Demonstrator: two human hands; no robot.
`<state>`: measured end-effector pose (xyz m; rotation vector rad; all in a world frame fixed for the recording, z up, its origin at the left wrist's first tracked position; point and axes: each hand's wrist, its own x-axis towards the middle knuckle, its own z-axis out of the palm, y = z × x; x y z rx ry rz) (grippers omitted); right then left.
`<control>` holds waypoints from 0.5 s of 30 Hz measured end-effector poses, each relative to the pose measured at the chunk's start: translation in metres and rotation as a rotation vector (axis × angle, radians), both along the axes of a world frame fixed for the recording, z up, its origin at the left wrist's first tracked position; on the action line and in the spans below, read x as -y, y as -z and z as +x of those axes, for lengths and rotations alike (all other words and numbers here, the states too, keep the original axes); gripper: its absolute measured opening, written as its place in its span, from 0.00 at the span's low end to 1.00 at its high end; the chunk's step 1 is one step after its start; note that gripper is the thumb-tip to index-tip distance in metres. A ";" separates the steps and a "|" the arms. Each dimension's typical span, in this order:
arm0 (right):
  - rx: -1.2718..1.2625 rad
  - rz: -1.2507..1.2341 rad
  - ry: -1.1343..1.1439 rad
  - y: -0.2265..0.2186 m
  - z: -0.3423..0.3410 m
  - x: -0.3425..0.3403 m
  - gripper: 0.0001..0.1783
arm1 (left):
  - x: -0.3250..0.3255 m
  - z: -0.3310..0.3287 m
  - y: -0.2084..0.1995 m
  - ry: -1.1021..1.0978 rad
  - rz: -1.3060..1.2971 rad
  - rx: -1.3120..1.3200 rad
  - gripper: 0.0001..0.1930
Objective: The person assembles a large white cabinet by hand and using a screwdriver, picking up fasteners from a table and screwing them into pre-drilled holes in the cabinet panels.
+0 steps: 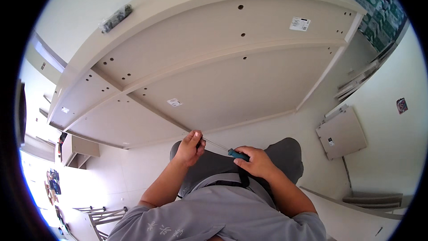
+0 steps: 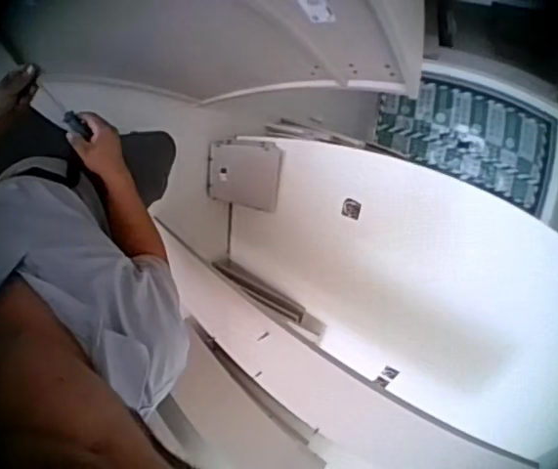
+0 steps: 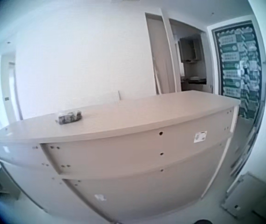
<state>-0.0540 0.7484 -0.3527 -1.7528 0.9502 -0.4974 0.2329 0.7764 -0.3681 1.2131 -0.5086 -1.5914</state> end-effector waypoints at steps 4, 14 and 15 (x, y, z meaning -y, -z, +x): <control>-0.019 -0.028 -0.025 0.009 -0.004 0.002 0.21 | -0.003 -0.006 0.006 0.070 -0.005 0.236 0.10; 0.373 0.645 0.032 0.058 -0.018 -0.017 0.19 | -0.004 -0.040 -0.005 0.016 -0.308 0.175 0.11; 0.420 0.591 0.034 0.061 -0.020 -0.020 0.19 | 0.000 -0.044 -0.012 0.048 -0.333 0.173 0.13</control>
